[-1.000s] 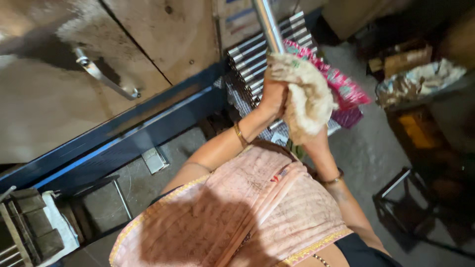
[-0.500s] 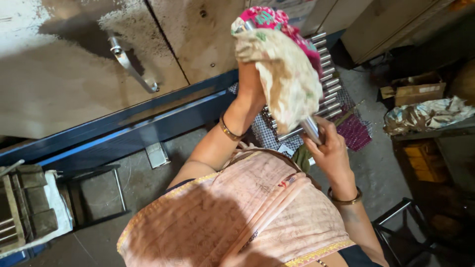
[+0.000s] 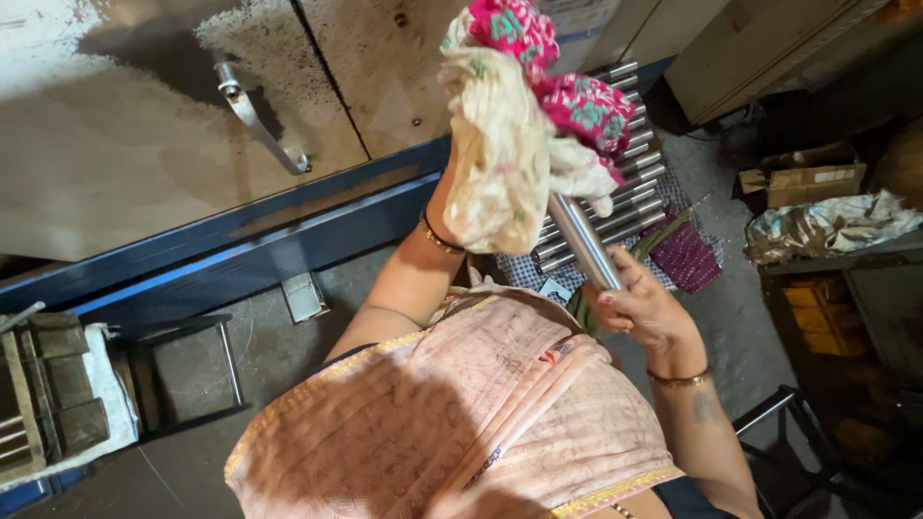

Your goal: The person wipes a metal rod with a cloth, then places it into a metal tray. The person then rubs a surface with both hands.

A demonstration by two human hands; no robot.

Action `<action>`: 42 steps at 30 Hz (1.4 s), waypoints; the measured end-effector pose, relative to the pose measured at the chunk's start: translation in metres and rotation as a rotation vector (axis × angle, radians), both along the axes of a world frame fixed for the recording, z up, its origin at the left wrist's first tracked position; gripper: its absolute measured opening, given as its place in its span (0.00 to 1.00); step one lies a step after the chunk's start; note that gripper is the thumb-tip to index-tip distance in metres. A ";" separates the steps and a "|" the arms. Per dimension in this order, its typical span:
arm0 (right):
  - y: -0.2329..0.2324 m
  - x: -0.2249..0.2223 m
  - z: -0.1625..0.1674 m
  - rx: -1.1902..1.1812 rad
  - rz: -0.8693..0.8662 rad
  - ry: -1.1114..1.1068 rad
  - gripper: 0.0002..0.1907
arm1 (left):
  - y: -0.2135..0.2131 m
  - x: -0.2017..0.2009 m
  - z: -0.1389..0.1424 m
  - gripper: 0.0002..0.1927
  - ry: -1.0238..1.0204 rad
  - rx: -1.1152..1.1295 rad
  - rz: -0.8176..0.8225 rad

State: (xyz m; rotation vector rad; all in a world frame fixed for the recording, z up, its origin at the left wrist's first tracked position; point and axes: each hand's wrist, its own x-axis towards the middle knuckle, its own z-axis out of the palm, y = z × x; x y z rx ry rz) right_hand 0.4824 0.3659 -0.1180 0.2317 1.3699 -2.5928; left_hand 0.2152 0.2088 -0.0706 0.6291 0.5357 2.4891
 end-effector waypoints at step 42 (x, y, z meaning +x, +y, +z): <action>0.034 -0.126 -0.085 -0.223 -0.581 0.163 0.27 | 0.078 0.074 -0.134 0.26 0.547 -0.630 0.436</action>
